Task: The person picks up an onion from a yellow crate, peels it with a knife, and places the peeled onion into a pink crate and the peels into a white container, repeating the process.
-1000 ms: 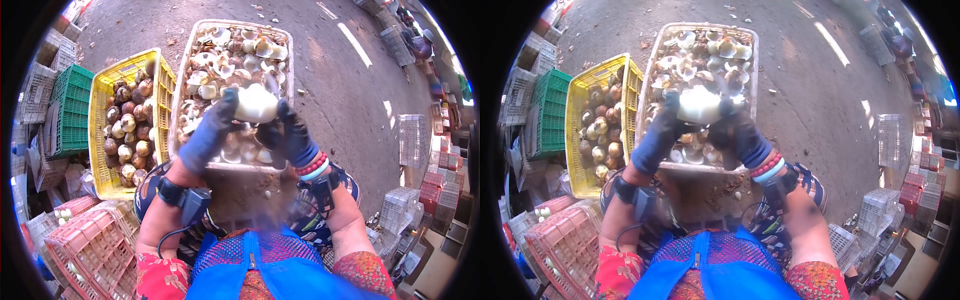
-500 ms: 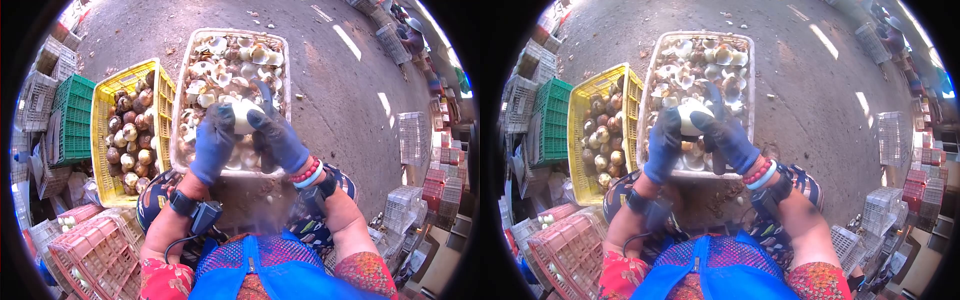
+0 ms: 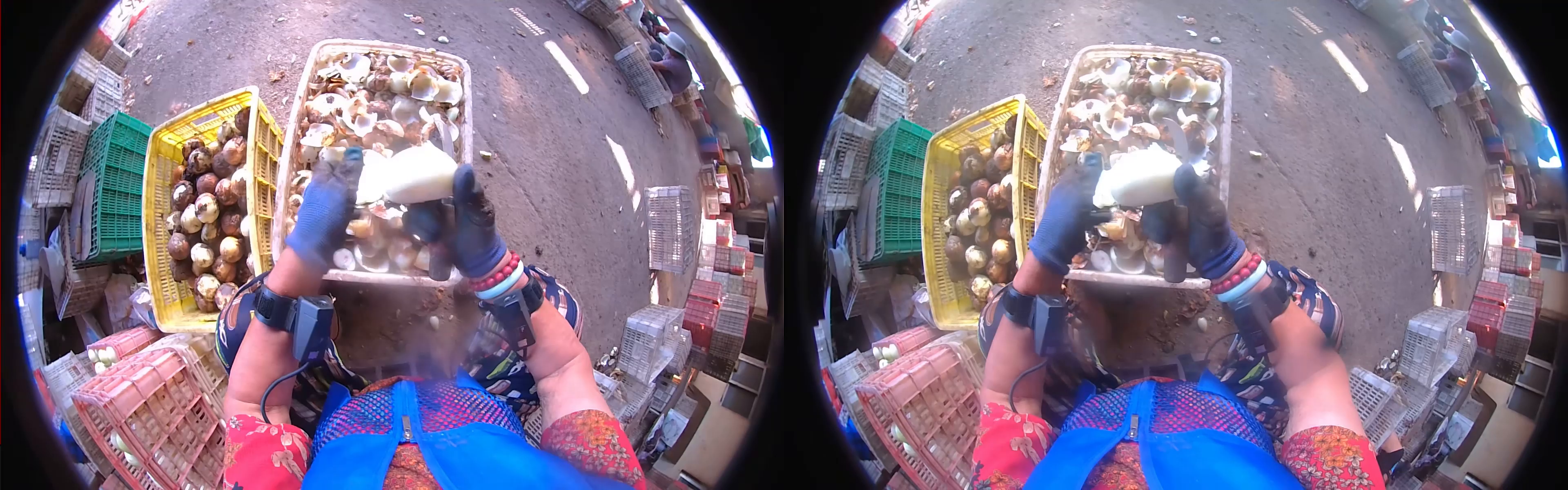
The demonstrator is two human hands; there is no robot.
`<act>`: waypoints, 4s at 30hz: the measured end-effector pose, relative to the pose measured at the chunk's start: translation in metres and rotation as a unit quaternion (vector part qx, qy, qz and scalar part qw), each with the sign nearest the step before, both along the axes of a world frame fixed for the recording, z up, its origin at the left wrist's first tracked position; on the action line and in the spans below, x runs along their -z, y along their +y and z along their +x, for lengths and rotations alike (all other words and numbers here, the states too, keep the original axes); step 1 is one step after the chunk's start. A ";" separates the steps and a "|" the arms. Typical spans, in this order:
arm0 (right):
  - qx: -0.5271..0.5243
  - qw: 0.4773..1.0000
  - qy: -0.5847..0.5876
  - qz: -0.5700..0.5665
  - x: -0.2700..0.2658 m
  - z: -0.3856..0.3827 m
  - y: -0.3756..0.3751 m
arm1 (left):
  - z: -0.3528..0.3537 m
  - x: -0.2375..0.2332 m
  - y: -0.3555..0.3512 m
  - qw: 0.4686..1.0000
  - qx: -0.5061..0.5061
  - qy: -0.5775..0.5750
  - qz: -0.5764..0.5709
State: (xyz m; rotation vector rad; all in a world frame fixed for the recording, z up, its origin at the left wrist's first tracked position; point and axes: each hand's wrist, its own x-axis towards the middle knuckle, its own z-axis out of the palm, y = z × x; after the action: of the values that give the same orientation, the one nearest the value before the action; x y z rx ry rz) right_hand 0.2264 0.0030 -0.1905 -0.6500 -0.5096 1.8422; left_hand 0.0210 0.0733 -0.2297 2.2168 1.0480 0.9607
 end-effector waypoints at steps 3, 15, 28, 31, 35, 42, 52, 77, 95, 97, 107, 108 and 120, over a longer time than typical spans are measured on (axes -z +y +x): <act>-0.013 0.993 -0.119 -0.012 -0.004 0.001 0.004 | 0.003 -0.014 0.003 0.986 -0.139 -0.006 -0.093; 0.143 0.785 -0.567 0.205 -0.003 -0.040 -0.003 | 0.022 0.001 -0.031 0.993 -0.085 0.018 0.082; 0.147 0.939 -0.309 0.024 -0.009 -0.036 0.005 | 0.008 0.018 -0.020 0.938 -0.047 -0.194 -0.285; 0.129 0.926 -0.356 -0.003 -0.017 -0.027 0.003 | 0.015 -0.016 -0.017 0.872 -0.050 -0.268 -0.407; 0.101 0.884 -0.456 0.036 -0.027 -0.028 0.000 | 0.019 -0.069 -0.026 0.872 -0.070 -0.224 -0.430; 0.100 0.843 -0.502 0.167 -0.016 -0.019 -0.001 | 0.014 -0.063 -0.027 0.910 -0.054 -0.177 -0.372; 0.021 0.965 -0.262 0.002 -0.032 -0.001 0.007 | 0.003 -0.090 -0.015 0.651 -0.004 -0.467 -0.599; 0.042 0.934 -0.300 0.190 -0.072 0.012 -0.002 | 0.008 -0.081 -0.031 0.924 0.095 -0.219 -0.298; 0.024 0.907 -0.420 -0.018 -0.033 0.038 0.002 | -0.018 -0.103 -0.030 0.874 0.041 -0.309 -0.373; 0.041 0.881 -0.470 -0.042 -0.047 0.025 0.001 | -0.052 -0.116 -0.037 0.902 -0.031 -0.312 -0.296; 0.023 0.891 -0.453 -0.003 -0.042 0.030 -0.002 | -0.391 -0.260 -0.238 0.691 -0.588 0.420 0.014; 0.014 0.889 -0.457 -0.013 -0.042 0.030 -0.001 | -0.423 -0.262 -0.274 0.626 -0.596 0.502 -0.004; 0.018 0.985 0.041 -0.170 0.002 0.064 0.025 | -0.312 0.010 -0.109 0.864 -0.310 0.333 -0.215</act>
State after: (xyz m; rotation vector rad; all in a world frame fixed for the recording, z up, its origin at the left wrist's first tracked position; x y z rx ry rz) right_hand 0.2903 0.0284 -0.1928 -0.8005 -0.1279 1.9298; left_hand -0.2915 -0.0356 -0.2392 1.8561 2.1361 0.0820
